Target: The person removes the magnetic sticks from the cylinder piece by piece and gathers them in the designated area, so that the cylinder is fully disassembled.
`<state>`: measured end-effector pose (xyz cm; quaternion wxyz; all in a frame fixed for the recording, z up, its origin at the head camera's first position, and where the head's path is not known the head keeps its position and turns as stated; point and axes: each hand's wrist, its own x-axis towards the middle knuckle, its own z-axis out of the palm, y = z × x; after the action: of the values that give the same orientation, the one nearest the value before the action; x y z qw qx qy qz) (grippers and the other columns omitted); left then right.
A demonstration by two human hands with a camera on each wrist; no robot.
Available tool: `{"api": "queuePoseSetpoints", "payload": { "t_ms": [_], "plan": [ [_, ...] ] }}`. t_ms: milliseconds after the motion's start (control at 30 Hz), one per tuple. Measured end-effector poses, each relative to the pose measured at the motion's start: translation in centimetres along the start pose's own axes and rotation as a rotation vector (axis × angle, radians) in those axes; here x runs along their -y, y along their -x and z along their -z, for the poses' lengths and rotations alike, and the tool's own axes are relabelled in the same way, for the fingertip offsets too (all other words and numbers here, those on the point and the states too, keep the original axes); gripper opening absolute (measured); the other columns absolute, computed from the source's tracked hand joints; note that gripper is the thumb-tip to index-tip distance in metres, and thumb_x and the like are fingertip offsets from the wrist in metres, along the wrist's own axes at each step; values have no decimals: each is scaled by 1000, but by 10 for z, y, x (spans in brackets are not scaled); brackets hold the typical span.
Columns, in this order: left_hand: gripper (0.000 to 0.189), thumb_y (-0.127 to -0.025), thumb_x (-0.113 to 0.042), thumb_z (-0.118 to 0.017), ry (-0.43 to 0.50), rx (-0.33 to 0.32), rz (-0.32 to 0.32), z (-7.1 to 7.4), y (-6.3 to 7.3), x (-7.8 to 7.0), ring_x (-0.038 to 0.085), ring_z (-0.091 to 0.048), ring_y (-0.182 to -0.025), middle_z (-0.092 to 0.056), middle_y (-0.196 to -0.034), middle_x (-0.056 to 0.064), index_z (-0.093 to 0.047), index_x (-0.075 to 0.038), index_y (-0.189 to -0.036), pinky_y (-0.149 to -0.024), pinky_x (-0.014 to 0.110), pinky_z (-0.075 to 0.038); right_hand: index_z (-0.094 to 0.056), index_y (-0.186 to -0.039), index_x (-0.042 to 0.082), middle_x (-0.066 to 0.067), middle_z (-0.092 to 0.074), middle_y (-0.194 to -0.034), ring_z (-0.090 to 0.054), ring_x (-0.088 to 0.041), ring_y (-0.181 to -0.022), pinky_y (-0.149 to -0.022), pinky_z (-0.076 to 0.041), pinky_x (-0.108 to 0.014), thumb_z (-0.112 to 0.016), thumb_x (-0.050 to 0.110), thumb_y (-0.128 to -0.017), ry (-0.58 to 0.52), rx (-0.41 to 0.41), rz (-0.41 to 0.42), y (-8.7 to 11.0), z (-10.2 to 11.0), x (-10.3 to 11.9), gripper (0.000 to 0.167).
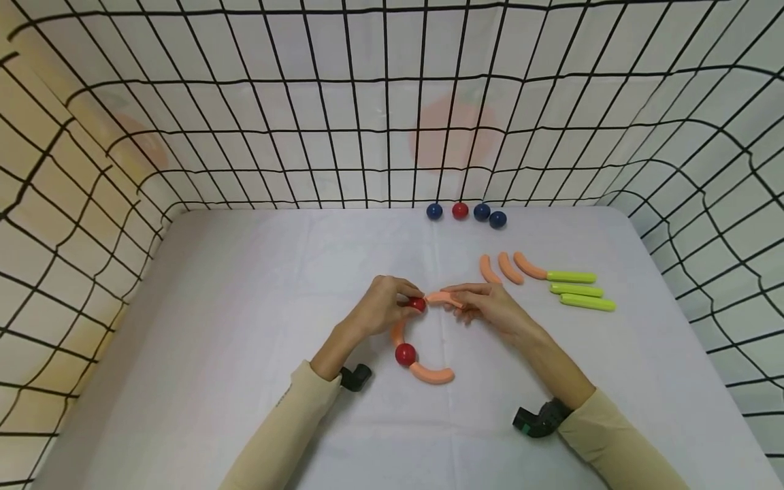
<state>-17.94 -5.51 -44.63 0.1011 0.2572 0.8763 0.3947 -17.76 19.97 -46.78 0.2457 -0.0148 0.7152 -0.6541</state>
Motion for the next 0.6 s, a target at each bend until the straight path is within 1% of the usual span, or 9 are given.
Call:
{"api": "queuePoseSetpoints", "payload": {
  "t_ms": [100,167,200,300,367,433,467,533,600],
  "plan": [
    [26,-87,1,-80,3,-6,16,1,1,1,30,-72,-117,-78,-115,16,-78,3,-112,-100,40,-60,-59,-138,-10,7,-75,-97,-65,-8,-80,-72,-56,-21,-61,19,-105,23,-54,10,3,5,5,44],
    [26,-86,2,-81,12,-9,28,2,1,1,29,-72,-117,-78,-115,15,-78,3,-112,-99,40,-60,-61,-138,-7,7,-74,-106,-65,-11,-85,-75,-57,-20,-64,23,-104,41,-110,28,6,8,10,45],
    [26,-86,2,-81,17,-8,31,2,2,1,29,-72,-117,-78,-115,15,-78,3,-112,-99,39,-60,-62,-138,-5,3,-75,-112,-66,-13,-91,-78,-57,-19,-66,24,-103,50,-143,39,7,10,12,46],
    [26,-86,3,-81,36,-6,40,2,2,1,29,-72,-117,-78,-115,16,-78,3,-112,-98,39,-61,-63,-140,0,-8,-68,-138,-59,-16,-128,-90,-56,-15,-71,29,-100,81,-249,65,10,14,18,50],
    [26,-86,3,-80,41,-5,41,2,2,0,30,-72,-117,-78,-116,17,-78,3,-112,-97,39,-61,-62,-141,1,-13,-59,-150,-42,-19,-150,-105,-52,-18,-72,30,-99,103,-311,76,11,16,20,52],
    [26,-86,3,-80,41,-4,45,2,2,0,30,-72,-117,-78,-116,17,-78,3,-112,-97,38,-61,-63,-140,2,-15,-55,-153,-25,-23,-160,-120,-41,-26,-73,30,-98,150,-367,91,10,18,20,52],
    [26,-86,3,-80,41,-3,46,2,2,1,30,-71,-118,-78,-116,17,-78,3,-112,-97,38,-61,-64,-139,2,-15,-55,-153,-21,-26,-161,-125,-36,-33,-74,29,-98,174,-390,103,9,19,20,50],
    [26,-86,3,-80,41,-1,49,2,1,1,30,-71,-118,-77,-117,16,-78,3,-112,-97,38,-61,-67,-135,1,-18,-60,-147,-26,-32,-159,-130,-26,-44,-75,25,-97,233,-436,138,6,21,17,45],
    [27,-86,3,-80,44,1,52,2,1,2,30,-71,-118,-77,-117,16,-78,2,-113,-97,37,-61,-70,-130,-1,-21,-65,-138,-36,-37,-154,-131,-23,-48,-76,20,-96,296,-480,185,2,22,15,40]
  ]
}}
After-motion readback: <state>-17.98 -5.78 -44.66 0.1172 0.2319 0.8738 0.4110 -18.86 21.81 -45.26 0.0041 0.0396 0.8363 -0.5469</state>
